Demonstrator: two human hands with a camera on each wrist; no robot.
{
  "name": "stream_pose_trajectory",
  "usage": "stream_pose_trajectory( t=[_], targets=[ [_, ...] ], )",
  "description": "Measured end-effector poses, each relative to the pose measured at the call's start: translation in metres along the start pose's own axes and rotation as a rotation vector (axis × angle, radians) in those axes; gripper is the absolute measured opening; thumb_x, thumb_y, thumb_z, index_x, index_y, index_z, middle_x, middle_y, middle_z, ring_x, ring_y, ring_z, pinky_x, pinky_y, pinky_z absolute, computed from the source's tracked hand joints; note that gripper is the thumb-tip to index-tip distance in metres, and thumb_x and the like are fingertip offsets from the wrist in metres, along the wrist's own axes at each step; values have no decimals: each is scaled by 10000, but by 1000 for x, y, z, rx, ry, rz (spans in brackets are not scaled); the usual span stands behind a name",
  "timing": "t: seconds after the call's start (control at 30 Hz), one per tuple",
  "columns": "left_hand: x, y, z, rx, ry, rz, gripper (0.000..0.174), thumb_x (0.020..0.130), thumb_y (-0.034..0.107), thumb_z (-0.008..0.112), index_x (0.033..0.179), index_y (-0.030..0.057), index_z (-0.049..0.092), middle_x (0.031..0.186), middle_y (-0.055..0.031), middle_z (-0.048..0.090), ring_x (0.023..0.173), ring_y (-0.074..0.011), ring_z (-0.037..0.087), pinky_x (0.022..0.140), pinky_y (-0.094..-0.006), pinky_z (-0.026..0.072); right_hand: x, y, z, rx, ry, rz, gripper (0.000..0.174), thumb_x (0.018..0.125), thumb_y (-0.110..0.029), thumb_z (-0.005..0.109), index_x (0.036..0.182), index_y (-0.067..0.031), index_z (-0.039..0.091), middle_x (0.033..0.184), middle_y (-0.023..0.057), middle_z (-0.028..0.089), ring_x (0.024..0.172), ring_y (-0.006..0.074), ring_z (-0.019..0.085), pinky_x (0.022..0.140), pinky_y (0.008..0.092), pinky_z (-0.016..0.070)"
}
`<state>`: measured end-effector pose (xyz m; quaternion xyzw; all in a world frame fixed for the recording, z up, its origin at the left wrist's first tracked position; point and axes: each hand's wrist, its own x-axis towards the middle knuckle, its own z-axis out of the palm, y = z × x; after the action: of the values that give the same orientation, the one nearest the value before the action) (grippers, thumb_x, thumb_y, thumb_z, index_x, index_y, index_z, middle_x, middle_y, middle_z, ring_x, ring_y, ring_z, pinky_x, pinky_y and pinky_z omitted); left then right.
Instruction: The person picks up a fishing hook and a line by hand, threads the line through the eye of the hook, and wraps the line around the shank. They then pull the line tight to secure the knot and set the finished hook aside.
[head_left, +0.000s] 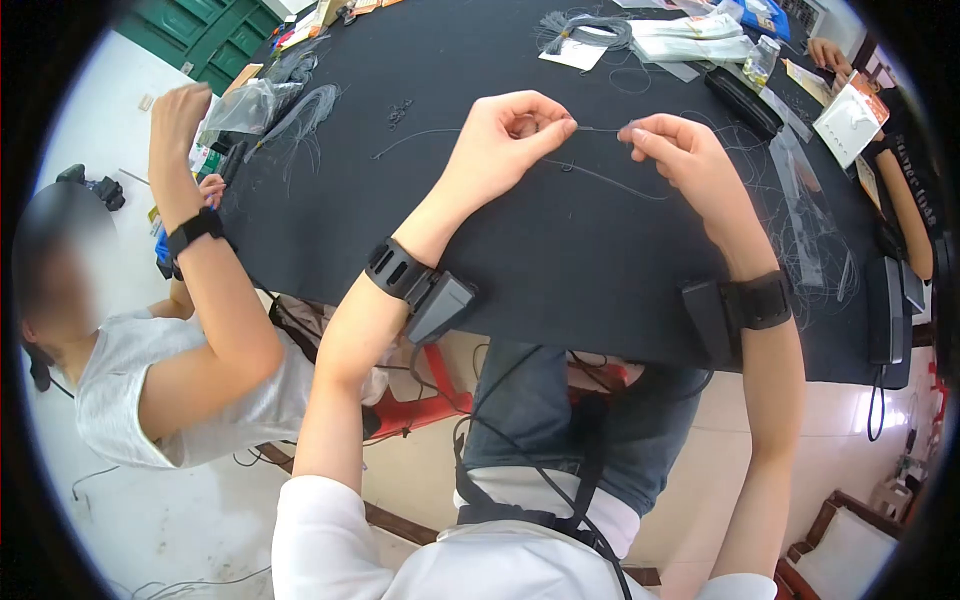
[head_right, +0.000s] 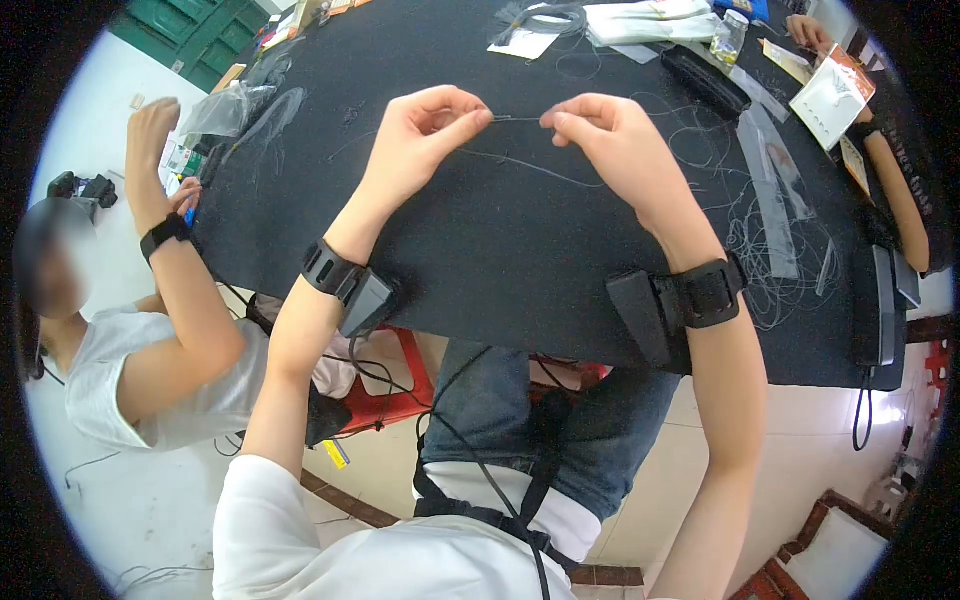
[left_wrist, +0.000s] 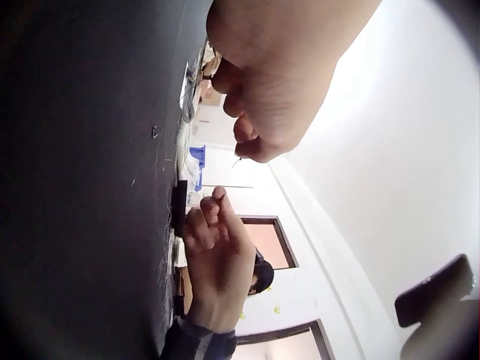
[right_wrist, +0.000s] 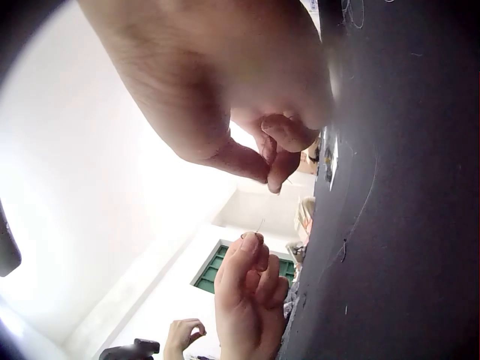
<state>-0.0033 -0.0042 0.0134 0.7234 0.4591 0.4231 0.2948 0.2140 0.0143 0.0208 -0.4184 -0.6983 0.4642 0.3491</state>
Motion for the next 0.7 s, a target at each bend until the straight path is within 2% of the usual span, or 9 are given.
stream_pose_trajectory(
  t=[0.17, 0.27, 0.5, 0.6, 0.7],
  targets=[
    [0, 8, -3, 119, -1, 76, 122, 830, 163, 615, 893, 60, 635, 810, 0, 612, 732, -61, 556, 659, -196, 439, 0, 5, -2, 93, 2, -14, 330, 840, -214, 538, 1098, -9, 538, 795, 19, 652, 631, 58, 450, 598, 183, 375],
    [0, 11, -3, 121, -19, 111, 108, 820, 147, 622, 888, 64, 635, 856, -8, 602, 768, -68, 559, 660, -198, 443, 1, 3, 2, 150, 41, -24, 344, 845, -226, 539, 1099, 5, 518, 828, 35, 666, 604, 57, 421, 591, 169, 371],
    [-2, 17, -3, 128, -36, 288, 70, 799, 72, 615, 864, 51, 633, 1033, -47, 582, 826, -99, 574, 644, -204, 463, 2, 4, 7, 160, -35, -124, 270, 863, -242, 534, 994, -6, 550, 845, 54, 671, 641, 60, 486, 593, 180, 387],
    [-2, 17, 1, 91, 15, 366, 56, 769, 72, 632, 822, 75, 649, 983, -19, 615, 769, -93, 582, 537, -189, 419, 1, 2, 8, 177, -73, -182, 224, 868, -214, 529, 964, -13, 555, 829, 58, 671, 655, 64, 529, 581, 190, 397],
    [-2, 22, 0, 148, 33, 421, 68, 744, 42, 642, 809, 61, 645, 979, -33, 618, 761, -113, 585, 560, -208, 446, 0, 1, 8, 123, -52, -229, 182, 862, -183, 535, 926, -15, 562, 793, 71, 670, 640, 70, 558, 564, 194, 403]
  ],
)
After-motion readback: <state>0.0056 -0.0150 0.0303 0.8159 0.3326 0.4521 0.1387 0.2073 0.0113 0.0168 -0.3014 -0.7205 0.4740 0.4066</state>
